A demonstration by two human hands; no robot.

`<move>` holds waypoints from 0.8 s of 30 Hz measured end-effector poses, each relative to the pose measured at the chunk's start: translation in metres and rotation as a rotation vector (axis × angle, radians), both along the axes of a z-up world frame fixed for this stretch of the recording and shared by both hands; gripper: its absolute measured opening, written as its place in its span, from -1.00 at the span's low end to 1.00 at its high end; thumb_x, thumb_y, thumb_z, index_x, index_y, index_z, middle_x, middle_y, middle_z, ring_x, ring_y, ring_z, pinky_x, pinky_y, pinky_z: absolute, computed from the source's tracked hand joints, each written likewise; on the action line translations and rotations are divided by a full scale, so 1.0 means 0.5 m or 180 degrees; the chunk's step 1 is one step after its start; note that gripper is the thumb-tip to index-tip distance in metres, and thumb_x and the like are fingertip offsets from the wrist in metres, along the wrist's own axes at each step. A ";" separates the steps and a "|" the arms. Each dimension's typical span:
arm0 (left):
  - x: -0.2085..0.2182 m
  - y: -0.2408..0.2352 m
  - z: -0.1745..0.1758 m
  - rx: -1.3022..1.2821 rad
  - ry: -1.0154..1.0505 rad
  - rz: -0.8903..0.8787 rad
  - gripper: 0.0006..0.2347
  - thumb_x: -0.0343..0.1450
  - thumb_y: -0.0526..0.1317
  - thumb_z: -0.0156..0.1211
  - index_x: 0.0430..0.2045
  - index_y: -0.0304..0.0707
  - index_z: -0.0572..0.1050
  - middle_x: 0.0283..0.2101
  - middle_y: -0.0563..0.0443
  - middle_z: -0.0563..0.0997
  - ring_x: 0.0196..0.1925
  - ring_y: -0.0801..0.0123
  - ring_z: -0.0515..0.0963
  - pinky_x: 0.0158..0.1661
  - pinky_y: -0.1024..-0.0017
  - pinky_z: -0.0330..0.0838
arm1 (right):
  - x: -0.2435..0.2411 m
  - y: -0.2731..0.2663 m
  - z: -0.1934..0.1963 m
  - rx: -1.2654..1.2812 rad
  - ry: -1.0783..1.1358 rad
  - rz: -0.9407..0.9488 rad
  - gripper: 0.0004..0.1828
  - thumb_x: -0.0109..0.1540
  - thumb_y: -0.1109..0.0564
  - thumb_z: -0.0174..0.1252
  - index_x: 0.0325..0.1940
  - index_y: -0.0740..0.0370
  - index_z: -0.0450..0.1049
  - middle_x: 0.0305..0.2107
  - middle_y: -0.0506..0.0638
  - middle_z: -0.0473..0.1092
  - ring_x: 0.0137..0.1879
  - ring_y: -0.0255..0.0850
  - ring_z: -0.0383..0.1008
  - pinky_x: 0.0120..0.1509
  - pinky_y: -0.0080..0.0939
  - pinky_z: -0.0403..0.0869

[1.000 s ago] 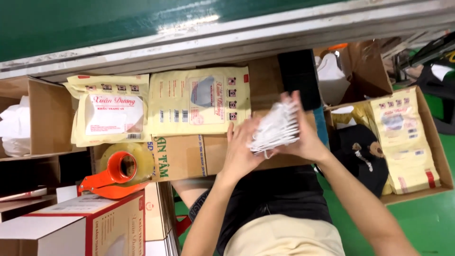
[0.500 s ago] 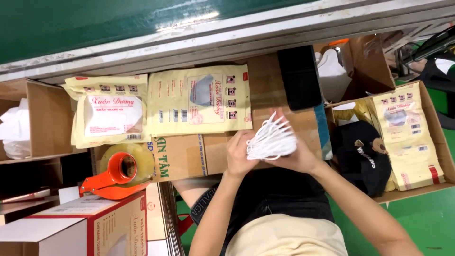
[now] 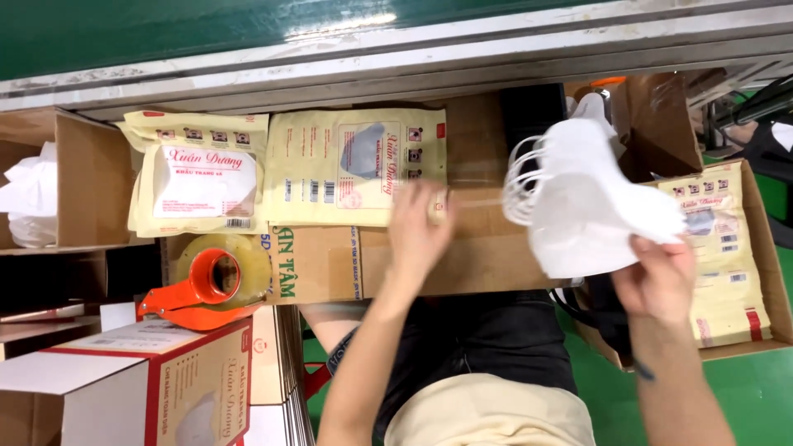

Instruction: Packing stacks of face masks into individual yellow bags and then placing those bags into cardboard shipping boxes.

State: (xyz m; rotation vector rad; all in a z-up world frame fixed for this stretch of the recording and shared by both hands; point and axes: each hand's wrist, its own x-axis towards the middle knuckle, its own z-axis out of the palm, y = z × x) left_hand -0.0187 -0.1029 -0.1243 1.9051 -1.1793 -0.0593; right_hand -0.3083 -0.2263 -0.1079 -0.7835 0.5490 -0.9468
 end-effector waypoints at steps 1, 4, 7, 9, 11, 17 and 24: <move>0.019 -0.016 -0.014 0.0007 0.0002 0.0015 -0.83 0.42 -0.20 0.30 -0.21 -0.28 0.56 -0.11 -0.06 0.59 0.00 0.16 0.59 0.03 0.22 0.51 | -0.013 0.007 -0.011 0.0007 0.0002 0.0015 -0.60 0.26 0.36 0.14 0.21 0.36 0.46 0.06 0.13 0.50 0.27 -0.09 0.50 0.44 0.00 0.47; 0.063 -0.073 -0.042 0.0680 -0.0731 0.0371 -0.91 0.43 -0.22 0.27 -0.32 -0.23 0.59 -0.17 -0.07 0.60 -0.09 0.12 0.56 -0.07 0.16 0.45 | -0.025 0.017 -0.035 -0.0138 -0.0083 -0.0288 -0.72 0.41 0.33 0.11 0.21 0.46 0.42 0.10 0.16 0.47 0.29 -0.07 0.48 0.57 0.00 0.44; 0.051 -0.112 -0.034 0.1505 -0.1109 0.0272 -0.82 0.31 -0.17 0.32 -0.41 -0.32 0.57 -0.24 -0.15 0.58 -0.12 0.11 0.56 -0.09 0.14 0.47 | -0.006 0.032 -0.036 -0.0207 0.0071 -0.0275 -0.68 0.44 0.32 0.12 0.28 0.45 0.36 0.14 0.16 0.43 0.30 -0.06 0.45 0.55 0.02 0.44; 0.042 -0.130 -0.005 0.1808 -0.1122 0.0588 -0.75 0.22 -0.14 0.36 -0.40 -0.33 0.56 -0.25 -0.19 0.58 -0.10 0.02 0.57 -0.10 0.11 0.47 | 0.014 0.037 -0.028 0.0128 0.0243 -0.0368 -0.58 0.39 0.29 0.11 0.35 0.41 0.33 0.18 0.17 0.42 0.31 -0.03 0.47 0.46 0.03 0.45; 0.040 -0.133 -0.005 0.1716 -0.1213 0.0726 -0.69 0.17 -0.15 0.36 -0.32 -0.37 0.54 -0.25 -0.24 0.58 -0.13 -0.02 0.58 -0.17 0.11 0.50 | 0.014 0.038 -0.037 0.0193 0.0240 -0.0415 -0.57 0.39 0.28 0.10 0.36 0.40 0.33 0.18 0.16 0.42 0.31 -0.04 0.47 0.45 0.03 0.45; 0.062 -0.077 0.029 0.1326 -0.0547 0.0700 -0.73 0.30 -0.28 0.24 -0.17 -0.41 0.48 -0.19 -0.21 0.57 -0.20 0.05 0.63 -0.26 0.18 0.56 | 0.036 0.038 -0.050 0.0213 -0.0002 -0.0164 -0.53 0.41 0.21 0.12 0.38 0.44 0.29 0.18 0.18 0.41 0.32 -0.02 0.47 0.44 0.03 0.45; 0.019 0.064 0.085 0.0027 0.2016 -0.0474 -0.82 0.48 -0.36 0.11 -0.06 -0.21 0.53 -0.18 -0.08 0.53 -0.26 0.17 0.60 -0.26 0.30 0.53 | 0.108 0.071 -0.046 0.0249 -0.0225 0.0648 -0.47 0.27 0.21 0.04 0.35 0.35 0.29 0.11 0.06 0.47 0.21 -0.17 0.53 0.27 -0.17 0.55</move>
